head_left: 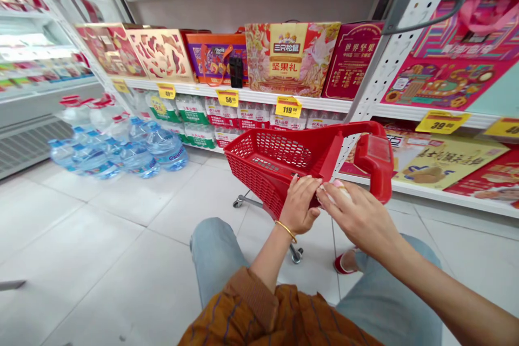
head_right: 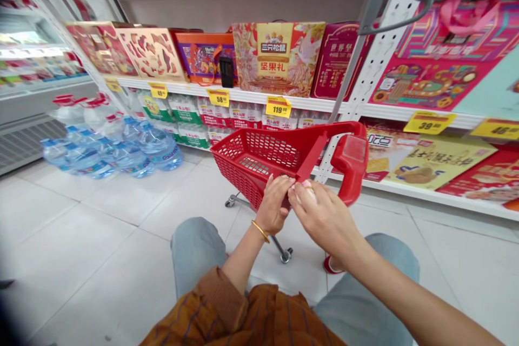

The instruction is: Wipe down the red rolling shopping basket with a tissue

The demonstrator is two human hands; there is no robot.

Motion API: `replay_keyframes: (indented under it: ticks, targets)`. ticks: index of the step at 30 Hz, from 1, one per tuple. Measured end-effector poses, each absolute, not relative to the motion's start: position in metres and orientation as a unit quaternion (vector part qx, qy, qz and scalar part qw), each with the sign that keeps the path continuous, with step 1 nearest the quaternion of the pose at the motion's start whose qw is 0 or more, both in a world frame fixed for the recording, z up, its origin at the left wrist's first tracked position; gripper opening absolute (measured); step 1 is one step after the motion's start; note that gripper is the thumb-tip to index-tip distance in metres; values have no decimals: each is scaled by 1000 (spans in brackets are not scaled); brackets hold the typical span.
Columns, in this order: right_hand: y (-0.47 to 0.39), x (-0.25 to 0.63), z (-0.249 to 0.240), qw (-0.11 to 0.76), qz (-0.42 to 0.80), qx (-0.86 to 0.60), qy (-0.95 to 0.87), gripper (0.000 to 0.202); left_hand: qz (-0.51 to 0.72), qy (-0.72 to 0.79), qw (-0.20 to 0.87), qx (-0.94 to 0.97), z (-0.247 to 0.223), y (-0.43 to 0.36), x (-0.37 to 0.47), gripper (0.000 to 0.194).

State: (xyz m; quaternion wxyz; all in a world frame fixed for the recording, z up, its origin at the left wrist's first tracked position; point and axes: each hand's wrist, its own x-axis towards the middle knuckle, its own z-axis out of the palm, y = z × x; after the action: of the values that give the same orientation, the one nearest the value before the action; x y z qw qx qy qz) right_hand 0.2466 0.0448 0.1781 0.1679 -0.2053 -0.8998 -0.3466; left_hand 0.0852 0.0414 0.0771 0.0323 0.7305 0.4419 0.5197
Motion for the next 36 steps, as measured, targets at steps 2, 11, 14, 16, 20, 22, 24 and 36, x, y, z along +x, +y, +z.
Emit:
replay_keyframes:
  ticks: [2, 11, 14, 16, 20, 22, 24, 36]
  targets:
    - [45, 255, 181, 163, -347, -194, -903, 28, 511, 441, 8, 738, 75, 45, 87, 82]
    - [41, 277, 185, 178, -302, -177, -920, 34, 490, 440, -58, 750, 72, 45, 94, 77]
    - [39, 285, 184, 182, -288, -187, -922, 36, 488, 442, -67, 750, 71, 45, 93, 76]
    - [37, 291, 185, 188, -284, -193, -920, 37, 489, 444, -66, 748, 70, 44, 92, 74]
    - [34, 301, 190, 199, -277, -199, -919, 35, 497, 455, -49, 738, 71, 42, 93, 74]
    - [33, 300, 191, 203, -280, -200, -917, 34, 509, 464, -39, 724, 73, 39, 97, 77]
    - [33, 293, 189, 204, -293, -200, -912, 34, 522, 473, -27, 709, 75, 36, 102, 80]
    - [47, 277, 177, 241, -310, -129, -911, 28, 535, 464, -29, 706, 70, 34, 91, 78]
